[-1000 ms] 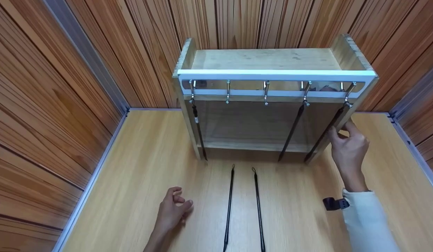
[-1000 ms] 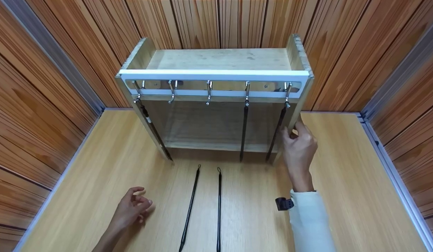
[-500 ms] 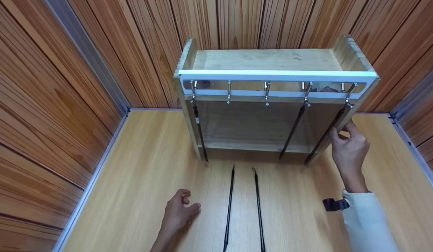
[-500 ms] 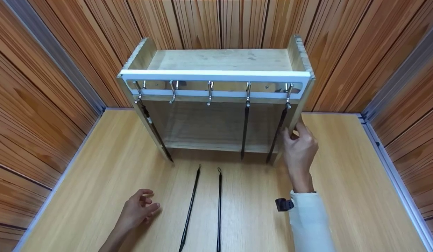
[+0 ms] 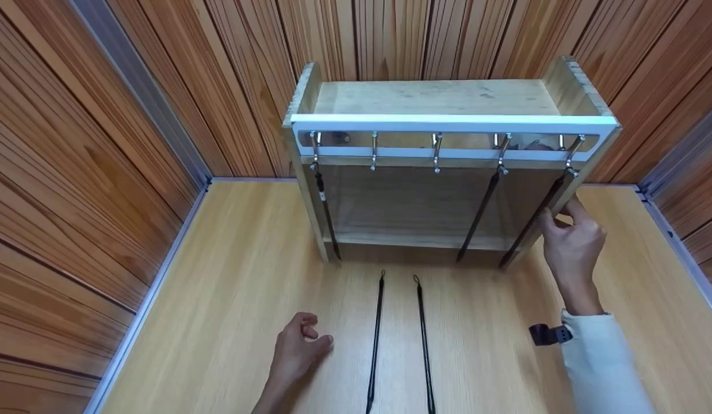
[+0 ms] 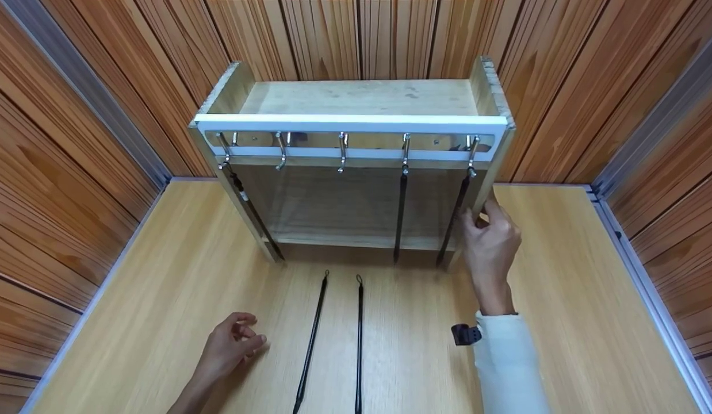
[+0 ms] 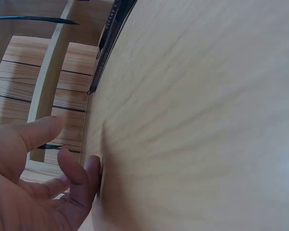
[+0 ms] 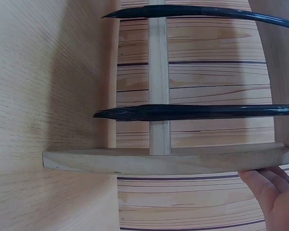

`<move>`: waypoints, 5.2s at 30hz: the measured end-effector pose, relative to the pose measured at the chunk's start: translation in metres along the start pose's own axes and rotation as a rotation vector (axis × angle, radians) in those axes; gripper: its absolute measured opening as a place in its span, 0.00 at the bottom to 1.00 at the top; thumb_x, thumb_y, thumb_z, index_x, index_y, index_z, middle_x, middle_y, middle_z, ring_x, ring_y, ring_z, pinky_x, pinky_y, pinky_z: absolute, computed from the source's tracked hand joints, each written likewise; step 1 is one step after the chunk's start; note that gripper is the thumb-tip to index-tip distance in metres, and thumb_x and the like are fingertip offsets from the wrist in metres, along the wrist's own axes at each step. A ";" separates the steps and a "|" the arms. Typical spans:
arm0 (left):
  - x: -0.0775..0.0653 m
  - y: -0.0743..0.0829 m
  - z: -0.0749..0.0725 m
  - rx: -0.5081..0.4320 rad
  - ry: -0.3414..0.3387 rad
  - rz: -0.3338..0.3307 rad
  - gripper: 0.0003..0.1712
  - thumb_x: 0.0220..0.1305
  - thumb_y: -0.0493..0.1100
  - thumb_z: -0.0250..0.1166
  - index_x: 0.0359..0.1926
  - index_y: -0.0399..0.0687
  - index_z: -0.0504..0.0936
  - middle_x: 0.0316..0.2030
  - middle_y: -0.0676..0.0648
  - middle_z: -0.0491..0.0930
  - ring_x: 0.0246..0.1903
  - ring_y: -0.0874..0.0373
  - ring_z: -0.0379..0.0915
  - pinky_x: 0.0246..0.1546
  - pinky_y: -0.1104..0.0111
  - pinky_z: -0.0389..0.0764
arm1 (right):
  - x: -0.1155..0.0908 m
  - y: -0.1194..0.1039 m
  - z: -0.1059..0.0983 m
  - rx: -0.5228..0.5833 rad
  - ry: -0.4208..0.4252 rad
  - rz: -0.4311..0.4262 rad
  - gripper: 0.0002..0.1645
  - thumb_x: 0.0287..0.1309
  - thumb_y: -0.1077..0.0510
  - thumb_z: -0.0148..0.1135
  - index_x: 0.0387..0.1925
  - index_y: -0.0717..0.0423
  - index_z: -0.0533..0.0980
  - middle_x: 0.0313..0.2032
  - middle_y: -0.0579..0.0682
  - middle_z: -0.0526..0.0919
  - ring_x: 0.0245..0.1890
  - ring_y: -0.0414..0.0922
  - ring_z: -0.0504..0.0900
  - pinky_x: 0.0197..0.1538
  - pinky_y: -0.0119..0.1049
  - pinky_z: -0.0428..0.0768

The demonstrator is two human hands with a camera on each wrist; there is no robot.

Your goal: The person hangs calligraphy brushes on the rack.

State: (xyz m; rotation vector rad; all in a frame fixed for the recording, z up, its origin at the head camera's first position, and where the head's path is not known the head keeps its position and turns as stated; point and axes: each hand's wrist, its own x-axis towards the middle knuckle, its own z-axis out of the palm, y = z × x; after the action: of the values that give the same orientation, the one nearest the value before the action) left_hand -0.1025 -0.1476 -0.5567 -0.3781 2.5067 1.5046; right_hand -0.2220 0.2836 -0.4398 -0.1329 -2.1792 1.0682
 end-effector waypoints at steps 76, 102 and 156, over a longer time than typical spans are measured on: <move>-0.020 0.041 0.084 0.241 -0.106 0.048 0.18 0.50 0.26 0.72 0.42 0.37 0.78 0.14 0.49 0.74 0.06 0.64 0.70 0.10 0.75 0.72 | 0.000 0.001 0.002 0.032 0.021 -0.056 0.13 0.63 0.64 0.63 0.48 0.64 0.83 0.41 0.57 0.87 0.44 0.34 0.82 0.42 0.19 0.77; -0.016 0.033 0.068 0.014 -0.123 0.246 0.19 0.49 0.22 0.64 0.44 0.35 0.76 0.19 0.56 0.77 0.11 0.65 0.71 0.17 0.73 0.74 | -0.001 0.000 0.001 0.012 0.011 -0.015 0.15 0.64 0.63 0.63 0.51 0.61 0.83 0.44 0.55 0.87 0.47 0.46 0.84 0.44 0.23 0.78; -0.015 0.104 0.023 0.106 0.161 0.658 0.19 0.56 0.26 0.63 0.50 0.38 0.74 0.33 0.42 0.83 0.26 0.55 0.82 0.25 0.72 0.81 | 0.001 0.001 0.001 0.049 0.010 -0.056 0.13 0.64 0.62 0.62 0.47 0.64 0.83 0.40 0.55 0.87 0.41 0.27 0.81 0.42 0.19 0.77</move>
State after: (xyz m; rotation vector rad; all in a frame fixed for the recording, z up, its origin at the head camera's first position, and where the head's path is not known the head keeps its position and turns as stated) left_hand -0.1200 -0.0787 -0.4759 0.4055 2.9997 1.5662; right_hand -0.2236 0.2837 -0.4402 -0.0543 -2.1331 1.0859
